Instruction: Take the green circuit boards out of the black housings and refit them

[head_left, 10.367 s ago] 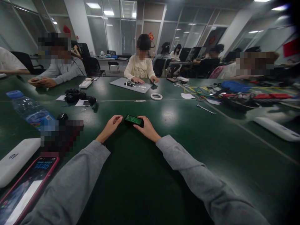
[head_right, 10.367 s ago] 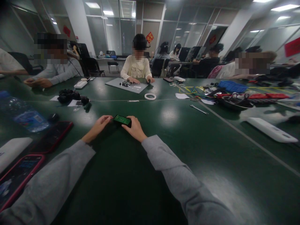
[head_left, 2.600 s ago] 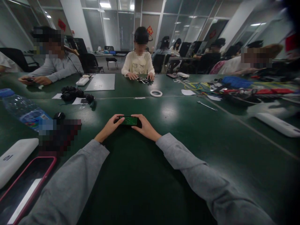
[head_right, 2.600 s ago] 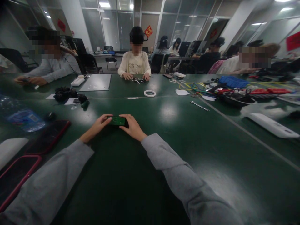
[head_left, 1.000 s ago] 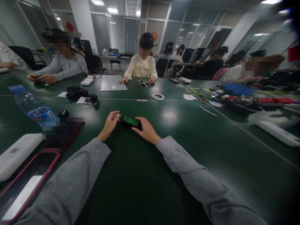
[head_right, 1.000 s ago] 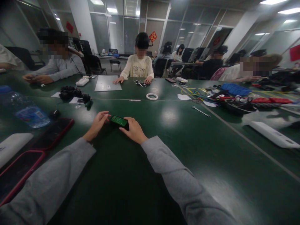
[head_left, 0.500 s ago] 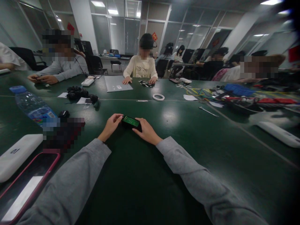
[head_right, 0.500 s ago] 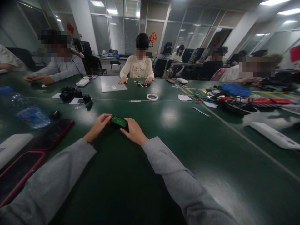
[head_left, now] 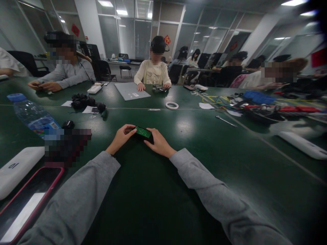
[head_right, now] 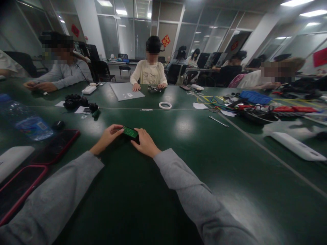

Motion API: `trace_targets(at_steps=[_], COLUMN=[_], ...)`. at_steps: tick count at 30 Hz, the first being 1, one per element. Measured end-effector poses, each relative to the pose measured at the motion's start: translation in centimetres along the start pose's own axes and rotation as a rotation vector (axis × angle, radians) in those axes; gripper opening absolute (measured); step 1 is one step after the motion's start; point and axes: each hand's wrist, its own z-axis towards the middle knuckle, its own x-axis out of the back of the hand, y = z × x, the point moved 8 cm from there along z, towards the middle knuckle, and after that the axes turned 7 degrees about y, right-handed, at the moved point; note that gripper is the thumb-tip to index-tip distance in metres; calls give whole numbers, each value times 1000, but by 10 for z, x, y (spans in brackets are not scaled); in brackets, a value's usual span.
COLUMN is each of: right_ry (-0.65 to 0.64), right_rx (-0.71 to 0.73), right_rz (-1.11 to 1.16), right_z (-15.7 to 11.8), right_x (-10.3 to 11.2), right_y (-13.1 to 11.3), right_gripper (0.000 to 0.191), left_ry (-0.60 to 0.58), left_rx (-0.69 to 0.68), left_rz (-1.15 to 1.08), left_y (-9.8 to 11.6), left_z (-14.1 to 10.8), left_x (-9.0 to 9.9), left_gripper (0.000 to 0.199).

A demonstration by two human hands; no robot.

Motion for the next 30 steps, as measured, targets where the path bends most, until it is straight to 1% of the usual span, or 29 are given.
trace_targets(at_steps=[8,17,24,30], right_ry=[18,-2,-5,4], right_rx=[5,-12,-16,-25], right_rz=[-31,-24,-18,-6], right_z=[0,0,0,0], right_x=[1,1,1,1], right_y=[0,2,1,2], right_gripper=[59,61,60,54], left_ry=[-3,5,13,15], left_rx=[-42,-20,-9,-15], left_rz=[33,0,-5,12], left_y=[2,4,-1,-1], left_z=[0,0,3,3], left_x=[0,1,2,2], left_gripper=[35,31,31,32])
